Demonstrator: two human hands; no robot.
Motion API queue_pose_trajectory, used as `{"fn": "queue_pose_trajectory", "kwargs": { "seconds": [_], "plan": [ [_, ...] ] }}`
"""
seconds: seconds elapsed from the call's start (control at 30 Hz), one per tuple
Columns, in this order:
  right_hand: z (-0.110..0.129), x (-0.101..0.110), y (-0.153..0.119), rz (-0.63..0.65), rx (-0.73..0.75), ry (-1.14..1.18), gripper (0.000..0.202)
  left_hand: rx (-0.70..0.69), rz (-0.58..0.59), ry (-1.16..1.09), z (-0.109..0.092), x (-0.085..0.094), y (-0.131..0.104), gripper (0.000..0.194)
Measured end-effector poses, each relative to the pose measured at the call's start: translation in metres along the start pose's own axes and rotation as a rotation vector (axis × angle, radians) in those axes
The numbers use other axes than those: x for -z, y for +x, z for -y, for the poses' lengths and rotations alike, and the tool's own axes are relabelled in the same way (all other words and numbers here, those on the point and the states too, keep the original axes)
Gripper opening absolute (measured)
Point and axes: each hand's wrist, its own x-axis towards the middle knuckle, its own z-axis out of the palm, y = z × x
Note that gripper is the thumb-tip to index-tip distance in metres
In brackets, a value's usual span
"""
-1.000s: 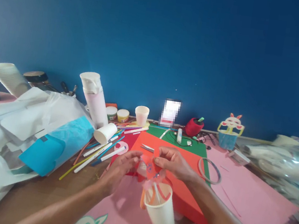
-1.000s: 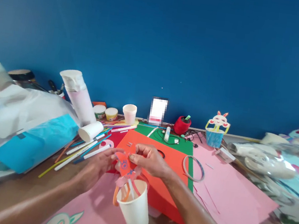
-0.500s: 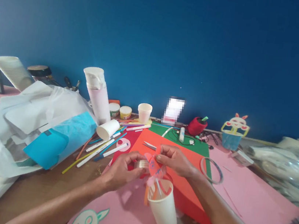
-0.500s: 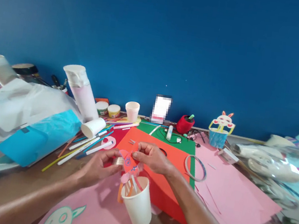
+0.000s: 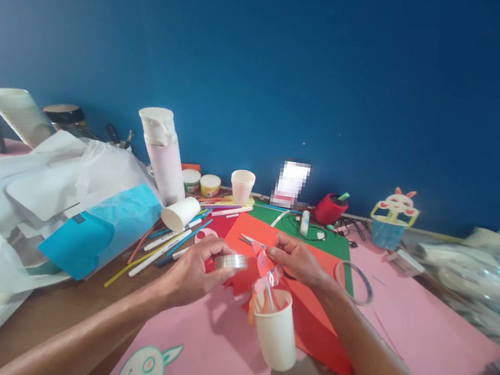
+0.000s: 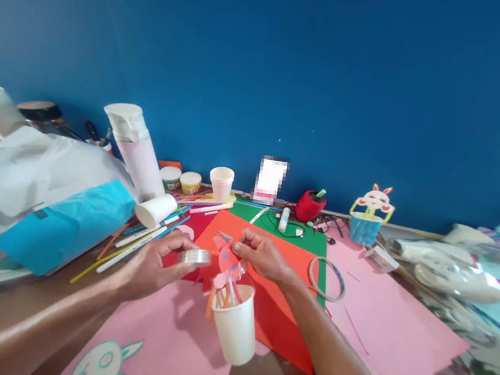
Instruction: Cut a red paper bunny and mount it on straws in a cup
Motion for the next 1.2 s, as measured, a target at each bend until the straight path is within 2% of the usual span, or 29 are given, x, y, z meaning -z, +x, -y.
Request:
{"fn": "queue_pose_trajectory", "kwargs": {
  "seconds": [0.13, 0.37, 0.6, 0.77, 1.03, 1.2],
  "plan": [
    [0.0, 0.0, 0.001, -0.016, -0.004, -0.024, 0.041, -0.014, 0.001, 0.027, 0.0, 0.0, 0.0, 0.01],
    [-0.006, 0.001, 0.004, -0.044, 0.045, -0.07, 0.034, -0.084, -0.103, 0.206, 0.004, -0.006, 0.0, 0.004],
    [-0.014, 0.002, 0.006, -0.108, 0.111, -0.251, 0.024, -0.146, -0.148, 0.271, 0.01, -0.006, 0.001, 0.007],
    [-0.015, 0.003, 0.006, -0.11, 0.069, -0.248, 0.023, -0.12, -0.131, 0.25, 0.01, -0.004, 0.001, 0.007],
    [-0.017, 0.005, 0.008, -0.148, 0.129, -0.419, 0.022, -0.13, -0.108, 0.236, 0.012, -0.003, 0.003, 0.009],
    [-0.017, 0.007, 0.007, -0.15, 0.149, -0.449, 0.024, -0.128, -0.112, 0.232, 0.016, 0.0, 0.003, 0.01]
  ]
}}
